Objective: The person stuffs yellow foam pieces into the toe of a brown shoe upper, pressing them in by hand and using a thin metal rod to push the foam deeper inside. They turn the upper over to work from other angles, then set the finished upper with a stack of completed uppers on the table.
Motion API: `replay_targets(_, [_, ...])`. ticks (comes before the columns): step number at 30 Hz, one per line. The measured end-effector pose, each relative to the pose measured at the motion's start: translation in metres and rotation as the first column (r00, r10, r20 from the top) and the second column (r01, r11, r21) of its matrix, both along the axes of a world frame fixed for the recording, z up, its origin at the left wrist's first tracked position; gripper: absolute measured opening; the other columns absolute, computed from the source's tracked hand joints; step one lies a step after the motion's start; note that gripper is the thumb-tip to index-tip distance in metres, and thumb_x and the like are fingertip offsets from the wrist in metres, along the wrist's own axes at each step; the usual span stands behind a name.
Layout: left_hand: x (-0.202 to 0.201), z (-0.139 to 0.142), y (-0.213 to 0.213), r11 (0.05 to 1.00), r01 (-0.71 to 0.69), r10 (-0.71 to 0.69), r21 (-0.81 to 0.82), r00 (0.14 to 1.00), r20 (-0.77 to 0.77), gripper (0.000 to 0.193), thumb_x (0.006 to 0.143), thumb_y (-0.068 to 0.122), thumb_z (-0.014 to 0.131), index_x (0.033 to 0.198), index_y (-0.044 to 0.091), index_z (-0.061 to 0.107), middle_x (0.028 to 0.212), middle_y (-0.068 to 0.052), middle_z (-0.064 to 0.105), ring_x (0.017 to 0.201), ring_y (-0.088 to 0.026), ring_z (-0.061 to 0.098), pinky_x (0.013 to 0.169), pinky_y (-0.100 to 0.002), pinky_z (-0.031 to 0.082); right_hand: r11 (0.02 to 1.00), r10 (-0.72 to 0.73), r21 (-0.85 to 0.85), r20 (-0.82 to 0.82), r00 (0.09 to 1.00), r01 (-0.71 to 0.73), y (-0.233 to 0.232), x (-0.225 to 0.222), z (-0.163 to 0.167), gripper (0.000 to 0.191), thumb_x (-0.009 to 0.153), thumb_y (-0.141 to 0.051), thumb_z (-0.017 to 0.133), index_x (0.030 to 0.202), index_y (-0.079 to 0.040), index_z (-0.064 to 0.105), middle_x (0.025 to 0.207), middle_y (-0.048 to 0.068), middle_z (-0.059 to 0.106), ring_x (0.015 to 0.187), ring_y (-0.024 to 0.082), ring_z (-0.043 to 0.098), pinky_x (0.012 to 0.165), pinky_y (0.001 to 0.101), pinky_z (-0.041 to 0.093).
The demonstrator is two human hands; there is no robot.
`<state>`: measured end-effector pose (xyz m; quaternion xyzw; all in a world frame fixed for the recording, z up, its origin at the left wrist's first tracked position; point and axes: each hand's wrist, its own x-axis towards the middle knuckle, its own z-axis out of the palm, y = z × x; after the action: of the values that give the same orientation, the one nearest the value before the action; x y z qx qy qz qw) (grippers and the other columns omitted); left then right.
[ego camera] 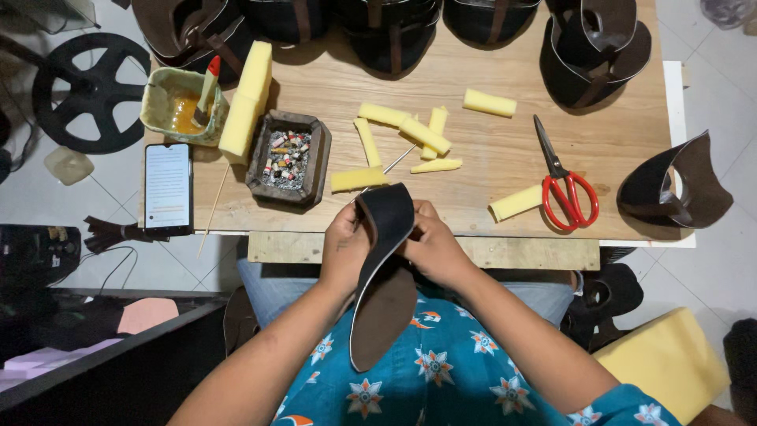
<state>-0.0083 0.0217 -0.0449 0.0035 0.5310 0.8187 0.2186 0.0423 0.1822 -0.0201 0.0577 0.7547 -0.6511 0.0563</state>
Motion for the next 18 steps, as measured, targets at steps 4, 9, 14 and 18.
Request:
replay_targets(4, [-0.003, -0.006, -0.004, 0.999, 0.05, -0.05, -0.008, 0.998, 0.026, 0.031, 0.101, 0.016, 0.065, 0.126, -0.002, 0.065, 0.11, -0.008, 0.07, 0.092, -0.011, 0.063, 0.08, -0.024, 0.051, 0.996, -0.023, -0.083, 0.018, 1.0, 0.024, -0.001, 0.0, -0.004, 0.033, 0.086, -0.022, 0.076, 0.113, -0.004, 0.075, 0.129, 0.008, 0.056, 0.127, 0.022, 0.051, 0.109, 0.0331, 0.04])
replay_targets(9, [0.009, 0.003, -0.029, 0.893, 0.442, -0.448, 0.082, 0.89, 0.083, 0.03, 0.101, 0.015, 0.065, 0.127, -0.001, 0.063, 0.11, -0.008, 0.07, 0.092, -0.012, 0.063, 0.079, -0.025, 0.051, 0.978, -0.173, 0.123, 0.007, 0.985, 0.171, -0.003, 0.0, -0.013, 0.032, 0.08, -0.023, 0.084, 0.101, -0.002, 0.071, 0.122, 0.01, 0.057, 0.118, 0.024, 0.057, 0.104, 0.0335, 0.045])
replay_targets(14, [0.012, 0.001, -0.026, 0.866, 0.495, -0.499, 0.062, 0.863, 0.078, 0.03, 0.101, 0.013, 0.064, 0.127, -0.001, 0.062, 0.109, -0.008, 0.069, 0.093, -0.012, 0.063, 0.079, -0.026, 0.052, 0.981, -0.184, 0.065, 0.046, 0.982, 0.181, -0.002, 0.0, -0.011, 0.027, 0.081, -0.023, 0.08, 0.1, -0.005, 0.076, 0.125, 0.01, 0.055, 0.122, 0.023, 0.052, 0.105, 0.0342, 0.043])
replay_targets(18, [0.008, 0.006, -0.015, 0.874, 0.478, -0.485, 0.092, 0.87, 0.087, 0.029, 0.101, 0.012, 0.063, 0.128, 0.0, 0.061, 0.108, -0.008, 0.069, 0.093, -0.013, 0.064, 0.079, -0.027, 0.052, 0.989, -0.038, 0.142, -0.037, 0.999, 0.043, -0.002, 0.001, -0.005, 0.025, 0.086, -0.025, 0.075, 0.102, -0.006, 0.078, 0.129, 0.013, 0.052, 0.126, 0.026, 0.047, 0.104, 0.0362, 0.042])
